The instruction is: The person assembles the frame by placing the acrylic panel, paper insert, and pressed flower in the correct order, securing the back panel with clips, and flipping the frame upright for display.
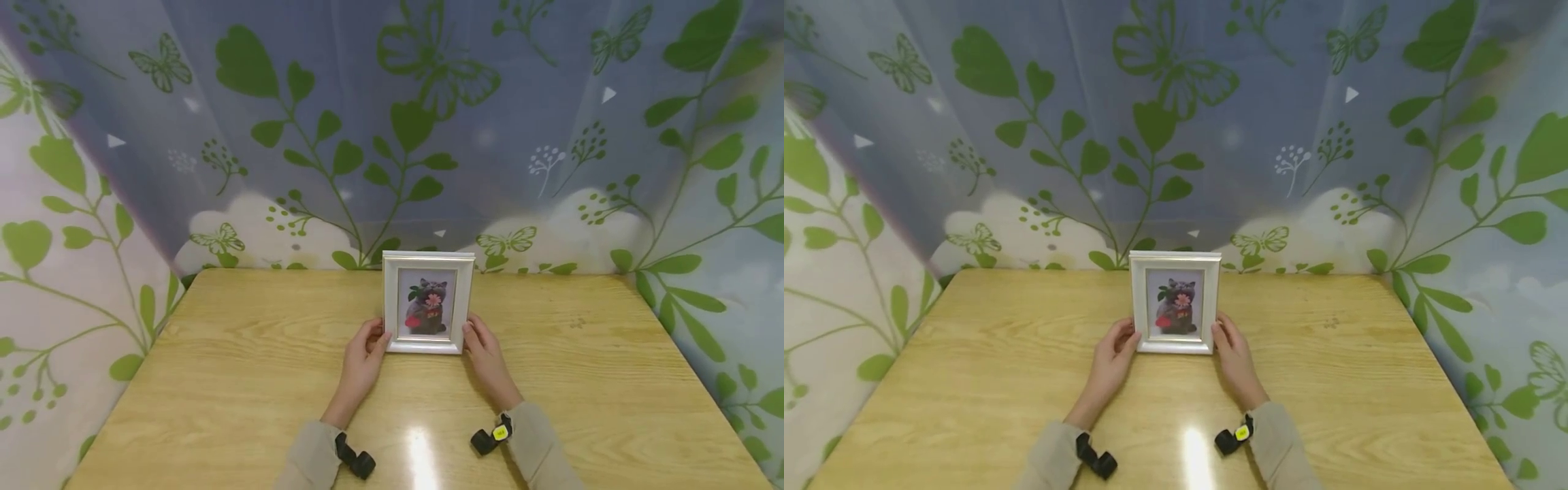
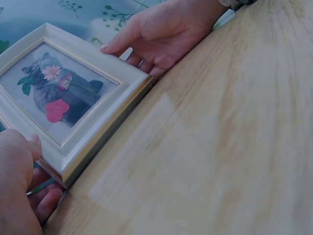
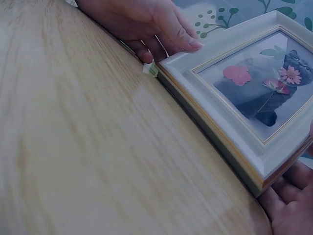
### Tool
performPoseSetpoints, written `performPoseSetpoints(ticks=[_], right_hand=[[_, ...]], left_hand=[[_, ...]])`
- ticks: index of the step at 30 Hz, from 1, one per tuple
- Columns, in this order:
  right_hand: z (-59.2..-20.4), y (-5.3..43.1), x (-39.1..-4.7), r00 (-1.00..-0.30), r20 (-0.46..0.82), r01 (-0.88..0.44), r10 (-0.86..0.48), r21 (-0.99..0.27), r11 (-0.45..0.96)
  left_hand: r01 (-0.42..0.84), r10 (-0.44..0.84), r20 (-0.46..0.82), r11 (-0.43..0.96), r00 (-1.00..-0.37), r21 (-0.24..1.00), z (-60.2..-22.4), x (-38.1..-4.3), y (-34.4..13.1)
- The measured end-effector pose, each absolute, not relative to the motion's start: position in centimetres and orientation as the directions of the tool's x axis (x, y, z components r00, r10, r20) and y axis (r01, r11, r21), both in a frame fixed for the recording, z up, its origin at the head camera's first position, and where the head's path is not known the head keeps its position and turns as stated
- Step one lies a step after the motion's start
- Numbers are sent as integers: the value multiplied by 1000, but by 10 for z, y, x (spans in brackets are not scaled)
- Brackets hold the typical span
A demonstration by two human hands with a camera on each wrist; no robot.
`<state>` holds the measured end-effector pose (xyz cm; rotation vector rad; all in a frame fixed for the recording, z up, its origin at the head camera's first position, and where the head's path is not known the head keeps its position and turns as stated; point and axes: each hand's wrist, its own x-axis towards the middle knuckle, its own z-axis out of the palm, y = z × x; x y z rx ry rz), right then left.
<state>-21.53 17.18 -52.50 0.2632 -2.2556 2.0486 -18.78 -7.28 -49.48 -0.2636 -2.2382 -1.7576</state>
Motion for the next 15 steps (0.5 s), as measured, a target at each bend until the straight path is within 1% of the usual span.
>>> performPoseSetpoints(ticks=[4, 9, 15], right_hand=[[-520, 171, -216, -981, 182, -189, -70, -976, 106], [-516, 170, -218, -979, 191, -196, -67, -978, 69], [-509, 172, -219, -985, 172, -172, -1, -984, 48]], left_hand=[[312, -26, 327, 244, -944, 918, -492, -190, -73], [338, -27, 354, 241, -935, 910, -491, -194, -73], [328, -66, 348, 205, -935, 922, -498, -197, -76]])
